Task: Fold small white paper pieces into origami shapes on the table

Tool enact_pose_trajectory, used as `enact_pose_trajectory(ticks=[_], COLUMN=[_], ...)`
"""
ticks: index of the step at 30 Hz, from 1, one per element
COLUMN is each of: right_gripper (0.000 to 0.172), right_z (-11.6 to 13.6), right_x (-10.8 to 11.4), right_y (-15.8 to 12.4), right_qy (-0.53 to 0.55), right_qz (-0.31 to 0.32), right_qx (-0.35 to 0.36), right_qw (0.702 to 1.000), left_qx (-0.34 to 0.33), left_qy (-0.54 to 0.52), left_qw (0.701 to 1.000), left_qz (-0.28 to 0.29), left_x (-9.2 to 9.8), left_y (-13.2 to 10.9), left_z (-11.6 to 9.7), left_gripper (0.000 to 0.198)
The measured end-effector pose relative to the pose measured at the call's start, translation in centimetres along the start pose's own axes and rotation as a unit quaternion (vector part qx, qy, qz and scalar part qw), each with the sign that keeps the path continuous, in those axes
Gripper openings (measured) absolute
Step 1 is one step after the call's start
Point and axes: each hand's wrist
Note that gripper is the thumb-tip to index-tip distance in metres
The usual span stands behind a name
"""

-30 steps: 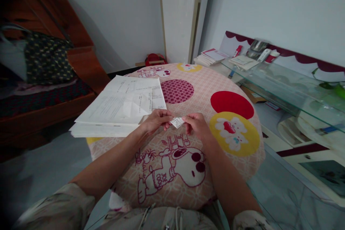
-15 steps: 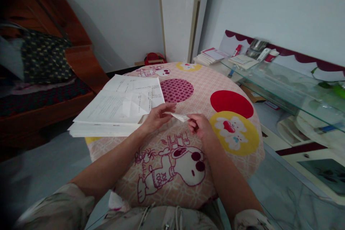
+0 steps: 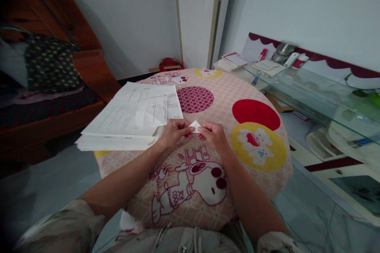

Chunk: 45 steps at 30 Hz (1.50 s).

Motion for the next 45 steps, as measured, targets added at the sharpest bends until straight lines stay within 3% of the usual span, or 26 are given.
enact_pose_trajectory(ticks=[8, 21, 24, 29, 32, 38, 45], right_gripper=[0.024, 0.028, 0.027, 0.028, 0.027, 0.03, 0.031], right_z=[-0.2, 0.1, 0.1, -0.4, -0.7, -0.9, -0.7], right_x=[0.0, -0.3, -0.4, -0.3, -0.1, -0.2, -0.1], right_y=[-0.6, -0.8, -0.8, -0.5, -0.2, -0.1, -0.3], right_qy=[-0.036, -0.026, 0.002, 0.019, 0.022, 0.035, 0.052], right_qz=[0.019, 0.037, 0.039, 0.001, -0.019, -0.035, -0.024], right_qx=[0.021, -0.013, -0.034, -0.024, -0.02, -0.035, -0.046], right_qw=[0.999, 0.999, 0.999, 1.0, 0.999, 0.998, 0.997], left_qx=[-0.095, -0.094, -0.072, 0.037, 0.071, 0.078, 0.066], left_qy=[0.084, 0.115, 0.073, -0.056, -0.112, -0.102, -0.122], left_qw=[0.989, 0.988, 0.994, 0.997, 0.991, 0.991, 0.99], left_qz=[-0.072, -0.039, -0.045, 0.03, 0.02, 0.038, -0.03], left_x=[-0.8, -0.9, -0.8, -0.5, -0.2, 0.3, 0.3], left_y=[-0.5, -0.6, -0.3, 0.1, 0.2, 0.3, 0.4], left_z=[-0.9, -1.1, -0.8, -0.3, -0.2, 0.0, 0.2], left_gripper=[0.028, 0.032, 0.033, 0.049, 0.055, 0.042, 0.039])
Point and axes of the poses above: each hand's wrist, its own y-axis towards the middle knuckle, its own x-axis out of the back of the hand, z = x × y, and after that the axes turned 3 degrees about -z, right-handed
